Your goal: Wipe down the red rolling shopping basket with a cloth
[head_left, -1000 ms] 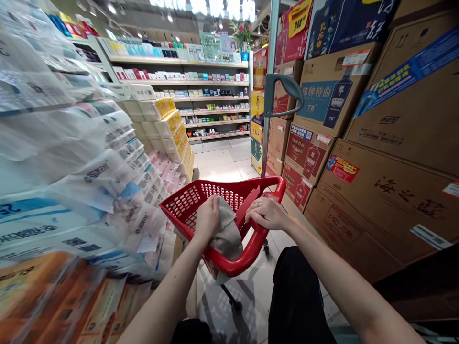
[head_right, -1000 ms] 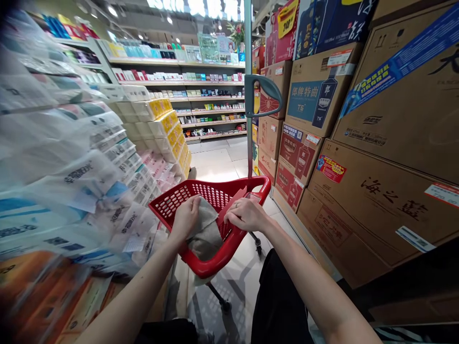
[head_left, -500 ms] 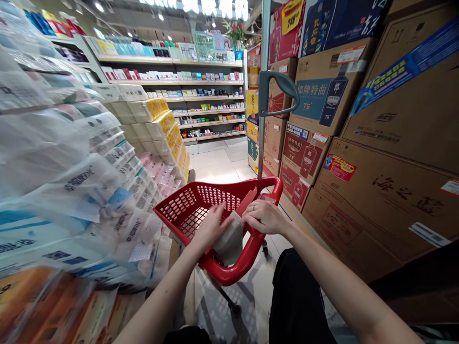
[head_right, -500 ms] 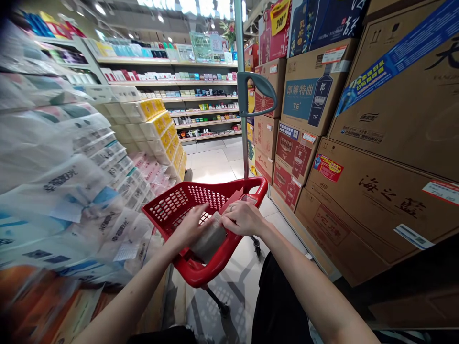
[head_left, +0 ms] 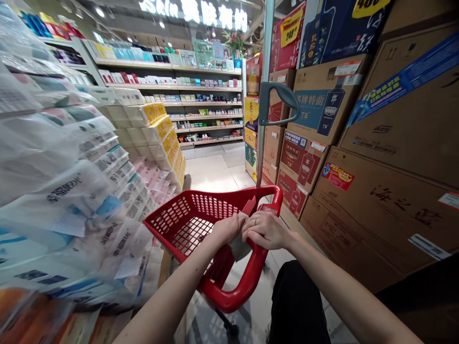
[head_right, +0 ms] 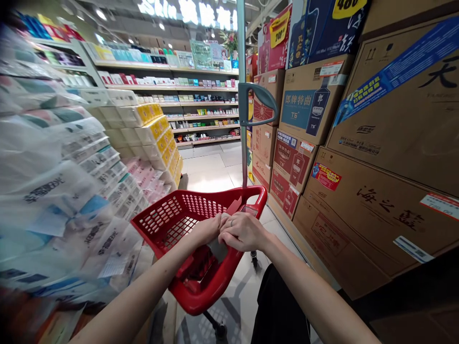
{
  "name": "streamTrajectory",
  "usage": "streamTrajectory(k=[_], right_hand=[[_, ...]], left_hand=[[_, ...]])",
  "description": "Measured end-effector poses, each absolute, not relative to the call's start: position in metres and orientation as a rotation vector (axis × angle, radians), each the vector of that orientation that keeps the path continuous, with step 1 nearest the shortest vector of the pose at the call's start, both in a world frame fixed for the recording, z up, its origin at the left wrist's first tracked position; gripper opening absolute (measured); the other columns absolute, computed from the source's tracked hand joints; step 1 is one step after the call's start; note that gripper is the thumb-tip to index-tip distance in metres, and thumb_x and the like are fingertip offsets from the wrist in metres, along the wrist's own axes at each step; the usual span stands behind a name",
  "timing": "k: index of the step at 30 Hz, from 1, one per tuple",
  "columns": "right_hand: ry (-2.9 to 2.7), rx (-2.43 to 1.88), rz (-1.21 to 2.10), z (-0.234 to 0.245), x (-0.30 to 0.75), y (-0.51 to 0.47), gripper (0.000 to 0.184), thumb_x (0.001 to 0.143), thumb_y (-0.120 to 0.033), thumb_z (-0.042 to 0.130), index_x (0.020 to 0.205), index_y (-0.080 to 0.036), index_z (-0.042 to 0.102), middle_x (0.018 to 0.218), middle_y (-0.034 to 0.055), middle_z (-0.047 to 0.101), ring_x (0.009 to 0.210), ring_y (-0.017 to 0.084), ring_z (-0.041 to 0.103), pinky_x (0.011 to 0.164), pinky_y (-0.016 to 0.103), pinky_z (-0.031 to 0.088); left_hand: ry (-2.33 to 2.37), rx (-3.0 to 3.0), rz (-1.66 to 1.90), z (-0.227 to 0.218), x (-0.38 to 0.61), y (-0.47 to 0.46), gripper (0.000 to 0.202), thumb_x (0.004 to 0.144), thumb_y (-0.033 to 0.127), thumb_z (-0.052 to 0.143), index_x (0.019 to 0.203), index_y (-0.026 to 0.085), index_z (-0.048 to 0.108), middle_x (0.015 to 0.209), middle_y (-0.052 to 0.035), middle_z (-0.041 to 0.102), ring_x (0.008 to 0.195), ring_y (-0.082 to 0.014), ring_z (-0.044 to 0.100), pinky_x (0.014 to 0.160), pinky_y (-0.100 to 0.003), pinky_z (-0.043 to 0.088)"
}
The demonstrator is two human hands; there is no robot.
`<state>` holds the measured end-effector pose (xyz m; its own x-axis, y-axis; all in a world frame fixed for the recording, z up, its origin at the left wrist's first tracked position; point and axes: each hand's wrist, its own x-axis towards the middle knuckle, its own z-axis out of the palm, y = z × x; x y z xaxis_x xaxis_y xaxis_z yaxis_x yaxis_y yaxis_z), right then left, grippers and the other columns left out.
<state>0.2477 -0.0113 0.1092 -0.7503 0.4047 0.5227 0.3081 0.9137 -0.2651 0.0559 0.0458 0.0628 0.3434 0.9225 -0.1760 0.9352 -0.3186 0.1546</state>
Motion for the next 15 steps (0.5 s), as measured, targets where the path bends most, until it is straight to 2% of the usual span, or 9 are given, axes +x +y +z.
streamTrajectory(k=[4, 8, 11, 15], right_hand=[[-2.492, -0.507, 0.277, 0.112, 0.252, -0.01, 0.036, 0.091, -0.019, 0.033, 0.086, -0.024, 0.068, 0.096, -0.0015, 0.071, 0.092, 0.012, 0.063, 0.097, 0.028, 0.04], [-2.462, -0.603, 0.358, 0.118, 0.257, -0.009, 0.035, 0.095, -0.023, 0.033, 0.098, -0.026, 0.068, 0.097, -0.0022, 0.071, 0.092, 0.011, 0.063, 0.095, 0.027, 0.041], [-2.344, -0.842, 0.348, 0.122, 0.255, -0.009, 0.029, 0.095, -0.029, 0.038, 0.108, -0.025, 0.064, 0.102, 0.0001, 0.07, 0.099, 0.014, 0.061, 0.097, 0.031, 0.04], [-2.234, -1.104, 0.266, 0.122, 0.248, -0.014, 0.024, 0.089, -0.033, 0.049, 0.105, -0.026, 0.065, 0.112, 0.0016, 0.066, 0.114, 0.019, 0.053, 0.107, 0.04, 0.03]], left_hand=[[1.692, 2.303, -0.022, 0.063, 0.082, 0.09, 0.058, 0.09, 0.056, 0.015, 0.103, 0.015, 0.055, 0.1, -0.0151, 0.066, 0.094, -0.0265, 0.064, 0.077, -0.036, 0.046], [1.702, 2.238, 0.024, 0.063, 0.1, 0.119, 0.061, 0.09, 0.055, 0.013, 0.104, 0.013, 0.055, 0.102, -0.0174, 0.066, 0.097, -0.0272, 0.063, 0.078, -0.037, 0.045], [1.701, 2.195, 0.042, 0.061, 0.1, 0.12, 0.064, 0.089, 0.058, 0.012, 0.107, 0.012, 0.052, 0.098, -0.0185, 0.066, 0.091, -0.0291, 0.065, 0.075, -0.039, 0.045], [1.625, 2.194, 0.097, 0.06, 0.086, 0.095, 0.053, 0.088, 0.056, 0.025, 0.108, 0.015, 0.052, 0.093, -0.0146, 0.067, 0.085, -0.0269, 0.065, 0.072, -0.037, 0.046]])
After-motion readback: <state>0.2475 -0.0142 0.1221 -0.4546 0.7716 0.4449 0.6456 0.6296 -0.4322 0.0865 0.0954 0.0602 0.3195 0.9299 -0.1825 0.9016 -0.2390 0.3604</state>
